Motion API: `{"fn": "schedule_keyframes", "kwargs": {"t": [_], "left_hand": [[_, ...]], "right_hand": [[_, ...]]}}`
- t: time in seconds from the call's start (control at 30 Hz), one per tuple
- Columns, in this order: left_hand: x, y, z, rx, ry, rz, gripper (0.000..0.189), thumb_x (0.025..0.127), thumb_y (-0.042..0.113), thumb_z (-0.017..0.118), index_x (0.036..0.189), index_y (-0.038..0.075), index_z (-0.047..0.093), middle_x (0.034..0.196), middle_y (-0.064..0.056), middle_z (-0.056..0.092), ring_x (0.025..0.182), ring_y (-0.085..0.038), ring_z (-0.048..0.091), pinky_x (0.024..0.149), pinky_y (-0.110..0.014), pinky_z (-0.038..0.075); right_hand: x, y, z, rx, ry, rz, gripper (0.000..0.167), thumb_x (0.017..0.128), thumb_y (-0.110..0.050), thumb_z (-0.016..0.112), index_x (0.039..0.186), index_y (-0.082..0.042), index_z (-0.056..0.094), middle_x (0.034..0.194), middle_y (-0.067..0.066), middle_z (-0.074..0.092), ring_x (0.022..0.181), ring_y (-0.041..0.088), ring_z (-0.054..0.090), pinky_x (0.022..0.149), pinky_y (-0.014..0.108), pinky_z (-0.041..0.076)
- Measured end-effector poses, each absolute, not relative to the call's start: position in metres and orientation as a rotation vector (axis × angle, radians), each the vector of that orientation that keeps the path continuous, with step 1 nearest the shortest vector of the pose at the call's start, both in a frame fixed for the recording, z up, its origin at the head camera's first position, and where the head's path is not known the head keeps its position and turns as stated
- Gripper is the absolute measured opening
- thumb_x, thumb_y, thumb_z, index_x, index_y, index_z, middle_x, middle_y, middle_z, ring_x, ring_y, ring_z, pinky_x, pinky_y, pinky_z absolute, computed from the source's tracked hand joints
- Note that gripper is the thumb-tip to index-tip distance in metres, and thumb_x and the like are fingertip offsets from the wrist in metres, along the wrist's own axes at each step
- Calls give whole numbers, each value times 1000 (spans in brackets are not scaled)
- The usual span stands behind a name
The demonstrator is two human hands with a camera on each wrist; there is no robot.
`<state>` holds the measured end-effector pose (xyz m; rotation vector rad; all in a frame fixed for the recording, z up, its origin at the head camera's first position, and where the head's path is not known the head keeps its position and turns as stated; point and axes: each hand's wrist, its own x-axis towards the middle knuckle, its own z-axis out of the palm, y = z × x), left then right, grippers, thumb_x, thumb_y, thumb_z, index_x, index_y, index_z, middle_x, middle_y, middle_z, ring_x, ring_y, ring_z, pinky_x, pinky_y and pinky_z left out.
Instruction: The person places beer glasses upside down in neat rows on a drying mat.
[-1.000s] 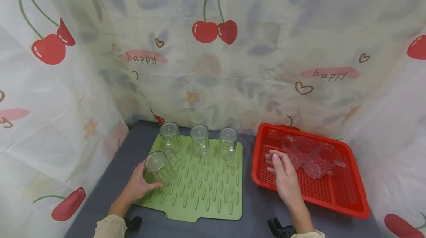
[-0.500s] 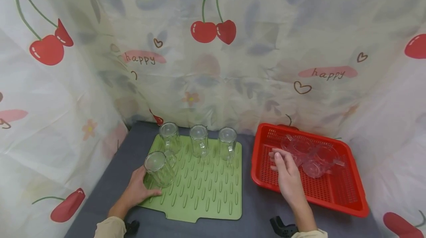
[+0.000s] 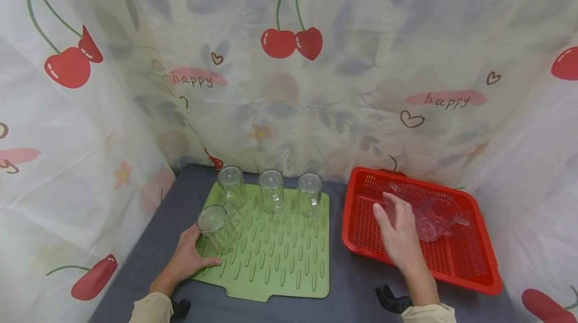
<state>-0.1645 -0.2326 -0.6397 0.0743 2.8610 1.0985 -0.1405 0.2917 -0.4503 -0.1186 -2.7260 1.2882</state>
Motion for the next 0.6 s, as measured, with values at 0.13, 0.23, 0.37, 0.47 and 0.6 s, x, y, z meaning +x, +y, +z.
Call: {"fn": "schedule_keyframes", "kwargs": {"t": [0.13,0.23,0.37,0.47,0.6], "left_hand": [[-164,-232,-638,75,2860,1097,122,60,64,91,155,10,37,164,-18,34,155,-43,16,118,-71,27],[-165,-232,-637,76,2856,1097,122,60,63,92,156,10,37,164,-18,33,155,-44,15,118,-71,27],[-166,-231,-637,79,2851,1093,122,60,65,91,156,11,37,164,-17,33,155,-43,15,119,-71,27],[-166,-232,-638,80,2852,1086,123,60,66,90,156,11,37,164,-17,33,155,-43,15,119,-70,27],[-166,-233,-639,64,2835,1080,123,60,66,90,157,12,36,165,-16,31,156,-43,14,119,-70,27]], "right_hand": [[-145,299,-450,-111,-2746,1173,80,101,-53,53,164,-19,16,162,22,25,140,47,28,101,79,35],[-149,305,-450,-103,-2757,1092,85,99,-53,57,164,-18,14,161,23,24,139,47,26,99,79,36],[-155,312,-449,-92,-2790,993,89,98,-54,59,163,-15,14,160,26,24,138,48,23,98,79,36],[-161,317,-448,-90,-2827,929,93,97,-57,59,163,-13,12,160,27,22,138,48,22,97,79,36],[-171,322,-449,-99,-2869,864,97,96,-62,58,163,-10,11,159,29,19,138,50,19,97,79,36]]}}
